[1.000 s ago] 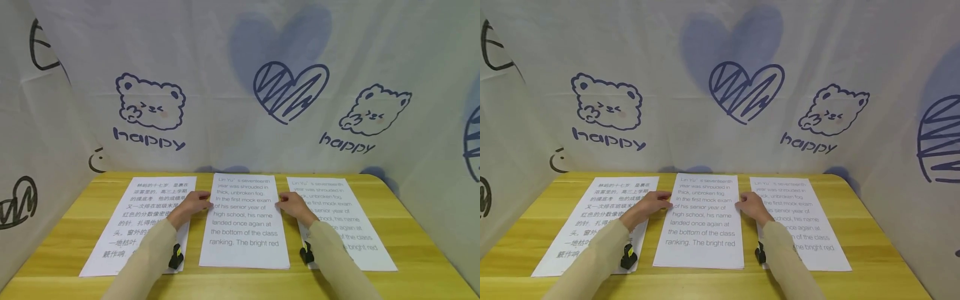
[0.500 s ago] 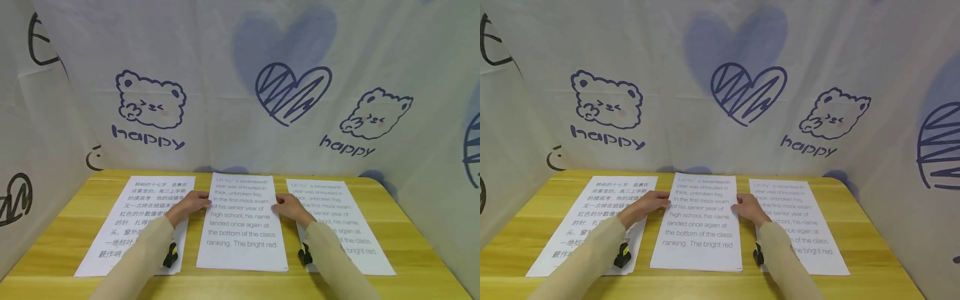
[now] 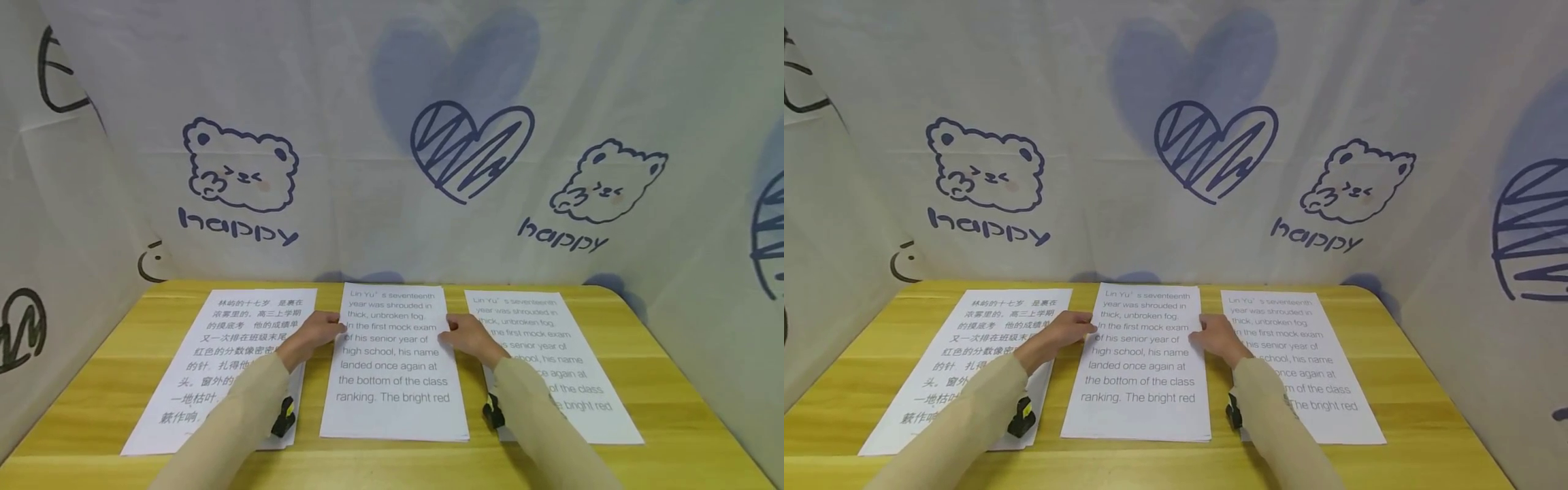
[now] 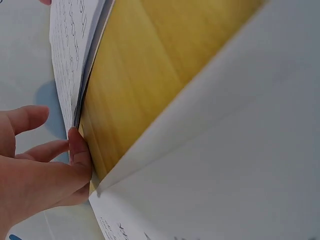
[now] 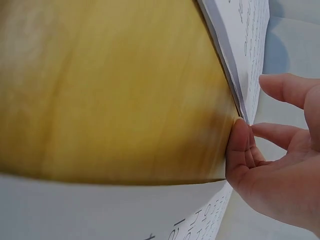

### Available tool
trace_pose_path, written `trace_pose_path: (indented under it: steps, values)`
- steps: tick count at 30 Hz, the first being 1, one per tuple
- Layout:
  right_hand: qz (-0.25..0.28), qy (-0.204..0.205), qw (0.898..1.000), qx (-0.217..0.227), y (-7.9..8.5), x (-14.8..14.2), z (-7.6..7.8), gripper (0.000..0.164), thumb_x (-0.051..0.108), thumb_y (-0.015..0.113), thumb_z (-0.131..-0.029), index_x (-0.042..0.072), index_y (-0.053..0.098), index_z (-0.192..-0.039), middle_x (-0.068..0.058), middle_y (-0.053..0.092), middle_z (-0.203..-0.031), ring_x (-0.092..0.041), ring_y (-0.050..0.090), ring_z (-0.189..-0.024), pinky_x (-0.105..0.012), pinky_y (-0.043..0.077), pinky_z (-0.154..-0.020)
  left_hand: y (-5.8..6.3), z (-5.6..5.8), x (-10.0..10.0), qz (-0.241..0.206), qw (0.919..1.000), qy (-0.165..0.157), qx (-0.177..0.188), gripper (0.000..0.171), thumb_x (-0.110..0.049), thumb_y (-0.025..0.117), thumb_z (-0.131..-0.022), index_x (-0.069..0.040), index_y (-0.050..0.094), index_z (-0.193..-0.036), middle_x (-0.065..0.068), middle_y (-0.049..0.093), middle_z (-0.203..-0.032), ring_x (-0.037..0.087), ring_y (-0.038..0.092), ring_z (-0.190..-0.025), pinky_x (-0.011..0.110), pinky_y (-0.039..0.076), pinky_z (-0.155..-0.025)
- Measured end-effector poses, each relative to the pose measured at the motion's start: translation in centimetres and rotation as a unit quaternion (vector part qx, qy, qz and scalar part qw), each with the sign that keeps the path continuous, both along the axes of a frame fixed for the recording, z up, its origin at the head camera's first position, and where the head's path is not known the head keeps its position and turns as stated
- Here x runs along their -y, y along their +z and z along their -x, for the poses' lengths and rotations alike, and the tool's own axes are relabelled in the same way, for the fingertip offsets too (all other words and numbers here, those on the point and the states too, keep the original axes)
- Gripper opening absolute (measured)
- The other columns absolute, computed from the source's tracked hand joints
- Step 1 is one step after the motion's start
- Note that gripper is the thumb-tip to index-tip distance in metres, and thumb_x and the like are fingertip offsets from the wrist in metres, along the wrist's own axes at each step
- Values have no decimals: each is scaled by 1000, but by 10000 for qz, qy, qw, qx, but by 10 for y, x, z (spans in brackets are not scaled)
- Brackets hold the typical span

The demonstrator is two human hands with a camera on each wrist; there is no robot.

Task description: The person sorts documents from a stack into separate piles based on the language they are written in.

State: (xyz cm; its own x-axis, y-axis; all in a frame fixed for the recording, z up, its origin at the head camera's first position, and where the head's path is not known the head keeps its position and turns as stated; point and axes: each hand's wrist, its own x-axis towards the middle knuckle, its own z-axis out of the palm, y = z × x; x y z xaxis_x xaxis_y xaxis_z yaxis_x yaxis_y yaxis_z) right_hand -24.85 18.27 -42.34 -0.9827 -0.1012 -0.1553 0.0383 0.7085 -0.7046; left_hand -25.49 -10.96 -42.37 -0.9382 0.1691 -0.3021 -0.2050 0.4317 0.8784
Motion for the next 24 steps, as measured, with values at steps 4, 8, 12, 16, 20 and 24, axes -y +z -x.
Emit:
trace_pose_path:
  steps: [4, 8, 12, 16, 20, 24]
  values:
    - [58, -77, 9999, 53, 3, 0, -2, 11, 11, 63, -87, 1, 60, -92, -11, 59, -93, -23, 50, -84, -36, 41, -75, 3, -1, -1, 25, 10000, -58, 66, 44, -9, 50, -96, 9, 47, -136, 25, 50, -135, 39, 40, -130, 52, 26, -110]
    - [236, -156, 9995, 172, 4, 0, -3, 31, 12, 63, -88, -4, 61, -115, -19, 60, -112, -29, 52, -96, -41, 43, -85, 9, -3, -2, 70, 9999, -118, 92, 46, -8, 49, -96, 8, 45, -138, 25, 48, -137, 41, 37, -132, 53, 25, -110]
    - [427, -215, 9987, 169, 7, -1, -2, 54, 10, 63, -88, -8, 48, -137, -26, 54, -126, -34, 52, -110, -47, 42, -96, 12, -3, -3, 155, 9998, -29, -96, 50, -8, 48, -96, 5, 39, -144, 26, 46, -139, 41, 38, -131, 52, 27, -109]
    - [467, -229, 9986, 14, 10, 0, 2, 56, 8, 63, -87, -9, 46, -137, -25, 55, -122, -33, 53, -106, -44, 45, -92, 11, -2, -3, 201, 9990, 204, -352, 51, -5, 49, -95, 2, 39, -145, 27, 49, -134, 34, 51, -116, 45, 41, -100]
    - [503, -368, 9980, -86, 10, 5, 5, 50, 6, 65, -86, -7, 53, -132, -19, 58, -110, -28, 54, -95, -37, 48, -82, 9, -2, -3, 161, 9984, 339, -418, 53, 0, 51, -94, -1, 40, -145, 25, 51, -127, 30, 54, -104, 39, 46, -92]
    - [830, -576, 9949, 1, 8, 10, 6, 49, 2, 66, -85, -4, 52, -132, -17, 57, -106, -26, 56, -89, -32, 52, -74, 7, -3, -3, 83, 9977, 532, -423, 55, 5, 51, -91, -2, 41, -145, 22, 54, -121, 27, 55, -98, 34, 47, -85]
